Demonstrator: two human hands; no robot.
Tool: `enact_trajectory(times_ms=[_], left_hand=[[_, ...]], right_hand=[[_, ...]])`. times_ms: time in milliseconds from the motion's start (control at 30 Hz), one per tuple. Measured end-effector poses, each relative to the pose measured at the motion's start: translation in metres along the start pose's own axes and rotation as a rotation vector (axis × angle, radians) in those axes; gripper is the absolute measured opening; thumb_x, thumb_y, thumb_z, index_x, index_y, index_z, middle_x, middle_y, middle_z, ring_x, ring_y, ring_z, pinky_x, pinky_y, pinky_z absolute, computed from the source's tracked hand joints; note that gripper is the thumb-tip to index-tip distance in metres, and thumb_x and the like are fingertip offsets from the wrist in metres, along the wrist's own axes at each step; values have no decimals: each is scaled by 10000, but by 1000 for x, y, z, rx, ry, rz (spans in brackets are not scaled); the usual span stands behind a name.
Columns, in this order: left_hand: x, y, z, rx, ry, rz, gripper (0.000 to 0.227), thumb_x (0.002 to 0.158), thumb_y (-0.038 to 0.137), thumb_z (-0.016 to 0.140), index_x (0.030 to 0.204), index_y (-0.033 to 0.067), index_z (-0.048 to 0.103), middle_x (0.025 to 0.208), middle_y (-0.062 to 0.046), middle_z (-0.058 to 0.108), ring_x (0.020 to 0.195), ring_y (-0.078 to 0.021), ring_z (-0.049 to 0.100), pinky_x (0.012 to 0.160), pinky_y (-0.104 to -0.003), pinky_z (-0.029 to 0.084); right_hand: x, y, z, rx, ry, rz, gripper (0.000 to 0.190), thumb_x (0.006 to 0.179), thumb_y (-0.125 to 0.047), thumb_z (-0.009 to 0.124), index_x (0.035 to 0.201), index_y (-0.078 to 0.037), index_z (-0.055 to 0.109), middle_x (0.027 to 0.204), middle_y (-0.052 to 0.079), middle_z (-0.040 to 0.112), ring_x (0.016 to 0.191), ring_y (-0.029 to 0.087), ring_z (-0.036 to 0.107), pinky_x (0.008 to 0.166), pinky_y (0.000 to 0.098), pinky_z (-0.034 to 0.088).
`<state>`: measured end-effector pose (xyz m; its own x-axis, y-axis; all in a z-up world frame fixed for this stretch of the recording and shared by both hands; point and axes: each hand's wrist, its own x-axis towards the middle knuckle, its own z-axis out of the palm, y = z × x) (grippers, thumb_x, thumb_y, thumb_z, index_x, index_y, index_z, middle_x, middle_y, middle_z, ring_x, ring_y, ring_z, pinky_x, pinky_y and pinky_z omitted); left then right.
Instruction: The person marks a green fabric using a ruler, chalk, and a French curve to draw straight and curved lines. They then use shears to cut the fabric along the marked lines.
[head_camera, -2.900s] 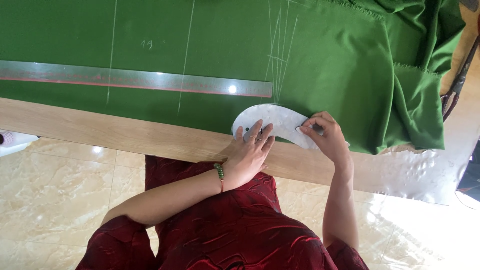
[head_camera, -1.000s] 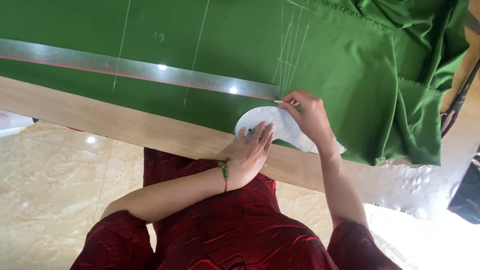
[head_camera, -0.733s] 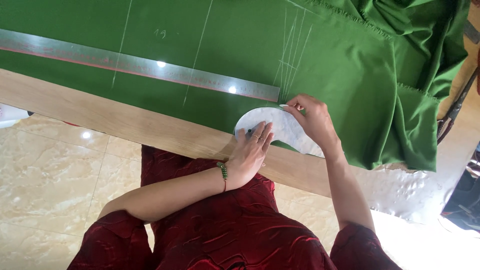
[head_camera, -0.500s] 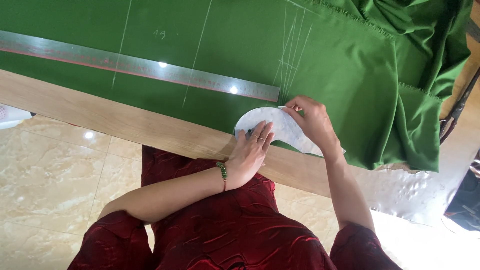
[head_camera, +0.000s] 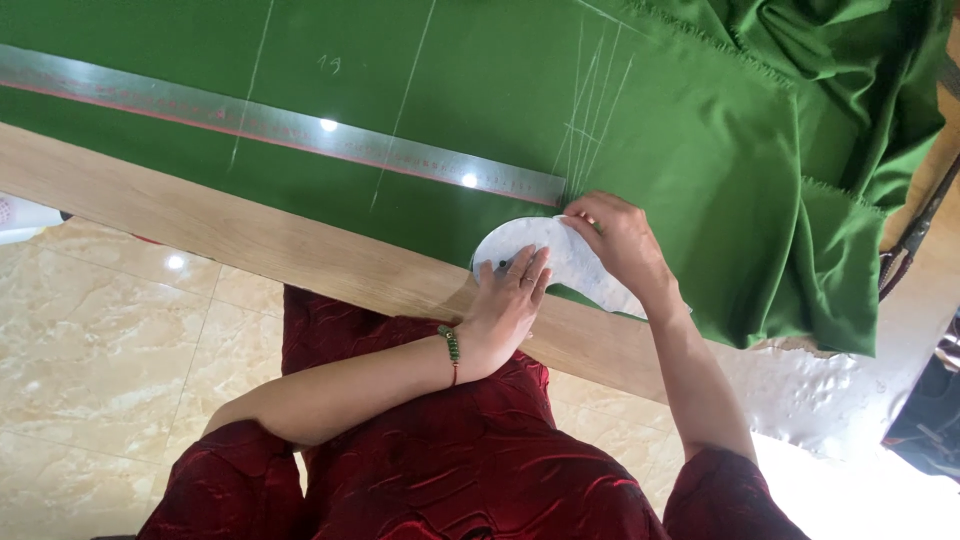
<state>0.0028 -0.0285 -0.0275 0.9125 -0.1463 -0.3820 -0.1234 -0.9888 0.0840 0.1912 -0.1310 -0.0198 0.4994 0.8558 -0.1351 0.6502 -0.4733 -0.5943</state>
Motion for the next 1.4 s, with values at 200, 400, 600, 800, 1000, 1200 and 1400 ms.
enact_trajectory(times_ms=[200, 400, 600, 800, 1000, 1200, 1400], left_hand=[[4, 1, -2, -82, -67, -13, 941, 825, 489, 808, 1572, 131, 362, 1702, -139, 191, 1554, -318, 207, 1025, -612, 433], [2, -1, -7, -156, -83, -20, 1008, 766, 473, 857, 1573, 136, 356, 1708, -116, 175, 1556, -302, 202, 1045, -623, 423], [1, -4, -18, -227, -112, -38, 1016, 763, 449, 876, 1580, 151, 350, 1692, -87, 225, 1546, -293, 230, 1060, -621, 405], [0, -1, -15, -244, -124, -39, 1041, 741, 454, 888, 1574, 144, 346, 1648, -89, 292, 1493, -285, 304, 1067, -637, 395], [2, -1, -7, -228, -97, -55, 1018, 740, 448, 885, 1555, 130, 365, 1479, -90, 490, 1342, -265, 439, 991, -590, 432], [-5, -3, -20, -136, -23, -66, 1084, 695, 528, 903, 1556, 141, 372, 1432, -77, 540, 1281, -240, 494, 980, -542, 454], [-8, -11, -30, -173, -93, -12, 1017, 741, 496, 880, 1558, 147, 386, 1678, -79, 267, 1517, -264, 293, 1043, -596, 438]], right_hand=[[21, 2, 14, -59, -47, -158, 47, 964, -115, 724, 1010, -113, 712, 899, 39, 695, 890, 279, 699, 812, 388, 572], [46, -7, 27, -167, -145, -469, 49, 1008, -155, 655, 1001, -117, 684, 862, 49, 652, 883, 294, 693, 831, 403, 566], [59, -14, 49, -161, -248, -707, 62, 993, -91, 599, 994, -92, 660, 871, 76, 665, 951, 328, 703, 935, 419, 558], [67, -27, 61, -205, -482, -789, 155, 1004, -31, 560, 1009, -73, 709, 899, 74, 706, 908, 230, 712, 951, 376, 528], [61, -42, 67, -358, -327, -1003, 137, 958, -200, 596, 838, -163, 544, 742, -52, 560, 808, 175, 656, 846, 320, 527], [61, -23, 60, -296, -362, -925, 135, 960, -113, 612, 834, -136, 571, 766, -5, 599, 819, 208, 670, 846, 350, 532], [61, -5, 29, -262, -364, -747, 83, 989, -71, 549, 915, -93, 581, 834, 34, 610, 888, 297, 681, 889, 391, 558]])
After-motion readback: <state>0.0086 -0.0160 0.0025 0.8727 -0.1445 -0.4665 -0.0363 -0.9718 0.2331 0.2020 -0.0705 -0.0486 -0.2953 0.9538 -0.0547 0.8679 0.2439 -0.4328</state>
